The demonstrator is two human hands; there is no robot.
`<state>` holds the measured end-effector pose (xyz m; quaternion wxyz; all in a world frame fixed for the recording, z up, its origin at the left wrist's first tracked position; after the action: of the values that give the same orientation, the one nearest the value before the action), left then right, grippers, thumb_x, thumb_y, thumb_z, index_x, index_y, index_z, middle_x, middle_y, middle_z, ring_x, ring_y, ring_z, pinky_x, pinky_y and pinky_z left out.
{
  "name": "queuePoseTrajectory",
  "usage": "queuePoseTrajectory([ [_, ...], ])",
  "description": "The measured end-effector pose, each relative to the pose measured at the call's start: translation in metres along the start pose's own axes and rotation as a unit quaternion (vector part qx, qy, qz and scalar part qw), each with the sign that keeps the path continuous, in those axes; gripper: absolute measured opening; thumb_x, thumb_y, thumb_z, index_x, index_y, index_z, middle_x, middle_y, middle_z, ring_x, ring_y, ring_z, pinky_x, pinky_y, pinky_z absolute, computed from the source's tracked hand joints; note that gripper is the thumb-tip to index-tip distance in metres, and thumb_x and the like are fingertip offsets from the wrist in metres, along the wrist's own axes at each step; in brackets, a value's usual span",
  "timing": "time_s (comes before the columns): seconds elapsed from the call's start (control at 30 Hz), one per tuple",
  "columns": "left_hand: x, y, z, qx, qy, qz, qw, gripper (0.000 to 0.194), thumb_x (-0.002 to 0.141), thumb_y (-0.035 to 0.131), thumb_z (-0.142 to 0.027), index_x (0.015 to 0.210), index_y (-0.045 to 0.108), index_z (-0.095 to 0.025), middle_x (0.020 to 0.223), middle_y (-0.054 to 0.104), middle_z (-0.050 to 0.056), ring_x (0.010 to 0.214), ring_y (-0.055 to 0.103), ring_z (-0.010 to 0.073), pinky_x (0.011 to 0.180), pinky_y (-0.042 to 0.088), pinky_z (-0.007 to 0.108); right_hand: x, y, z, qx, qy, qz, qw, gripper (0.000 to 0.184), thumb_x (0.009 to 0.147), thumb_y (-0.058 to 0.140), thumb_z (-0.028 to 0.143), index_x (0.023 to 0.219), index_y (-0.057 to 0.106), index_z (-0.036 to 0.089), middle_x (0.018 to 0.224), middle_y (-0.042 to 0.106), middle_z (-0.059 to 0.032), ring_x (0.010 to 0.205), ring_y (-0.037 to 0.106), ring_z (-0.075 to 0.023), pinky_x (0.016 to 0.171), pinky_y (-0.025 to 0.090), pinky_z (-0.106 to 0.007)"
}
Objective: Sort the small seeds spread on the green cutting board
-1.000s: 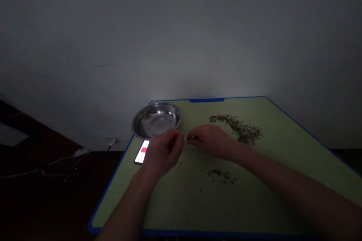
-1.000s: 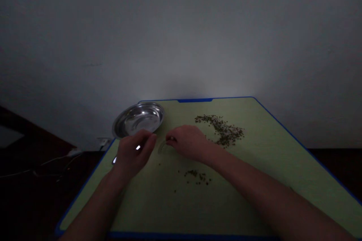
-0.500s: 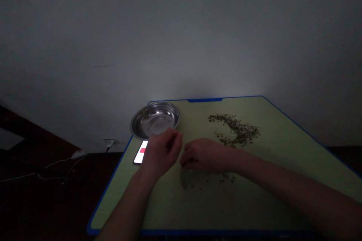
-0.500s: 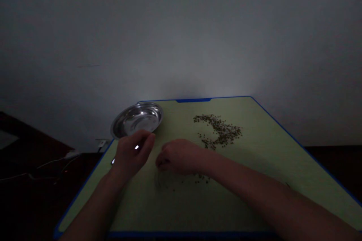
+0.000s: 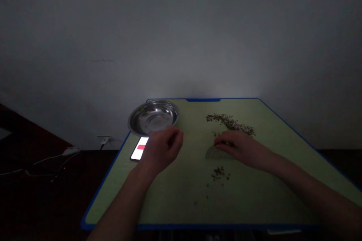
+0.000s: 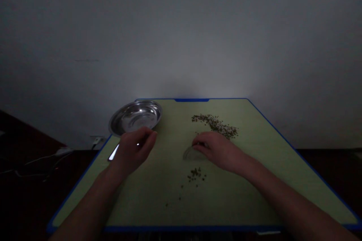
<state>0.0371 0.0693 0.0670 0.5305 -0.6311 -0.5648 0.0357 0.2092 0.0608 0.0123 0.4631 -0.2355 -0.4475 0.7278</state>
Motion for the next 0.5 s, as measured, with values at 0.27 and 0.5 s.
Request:
queuePoseTrajectory([
  [0.27, 0.001, 0.003, -0.001, 0.012, 0.004, 0.015, 1.000, 0.025, 0.086, 0.047, -0.026, 0.063, 0.051, -0.016, 0.048, 0.041, -0.007, 0.043, 0.036, 0.0057, 0.048, 0.026, 0.021, -0.021, 0.020, -0.017, 0.013, 0.066, -0.003, 0.998, 0.022, 0.089, 0.049, 0.024, 0.086, 0.070, 0.019, 0.080, 0.070, -0.0041, 0.072, 0.062, -0.0182, 0.065, 0.043, -0.029],
  [0.5, 0.001, 0.005, 0.000, 0.013, 0.008, 0.014, 1.000, 0.025, 0.086, 0.046, -0.026, 0.064, 0.051, -0.016, 0.049, 0.042, -0.007, 0.043, 0.037, 0.0057, 0.047, 0.025, 0.021, -0.022, 0.042, 0.014, 0.052, 0.040, 0.021, 0.998, 0.019, 0.088, 0.053, 0.023, 0.085, 0.072, 0.021, 0.080, 0.071, -0.0026, 0.074, 0.063, -0.0166, 0.068, 0.043, -0.027],
])
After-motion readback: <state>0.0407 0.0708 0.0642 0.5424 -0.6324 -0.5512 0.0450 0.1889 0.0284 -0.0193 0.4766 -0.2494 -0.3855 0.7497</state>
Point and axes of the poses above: each hand's wrist, its own x-axis towards the middle knuckle, its own y-axis out of the palm, z = x × y, the point moved 10 cm from there along x, towards the middle knuckle
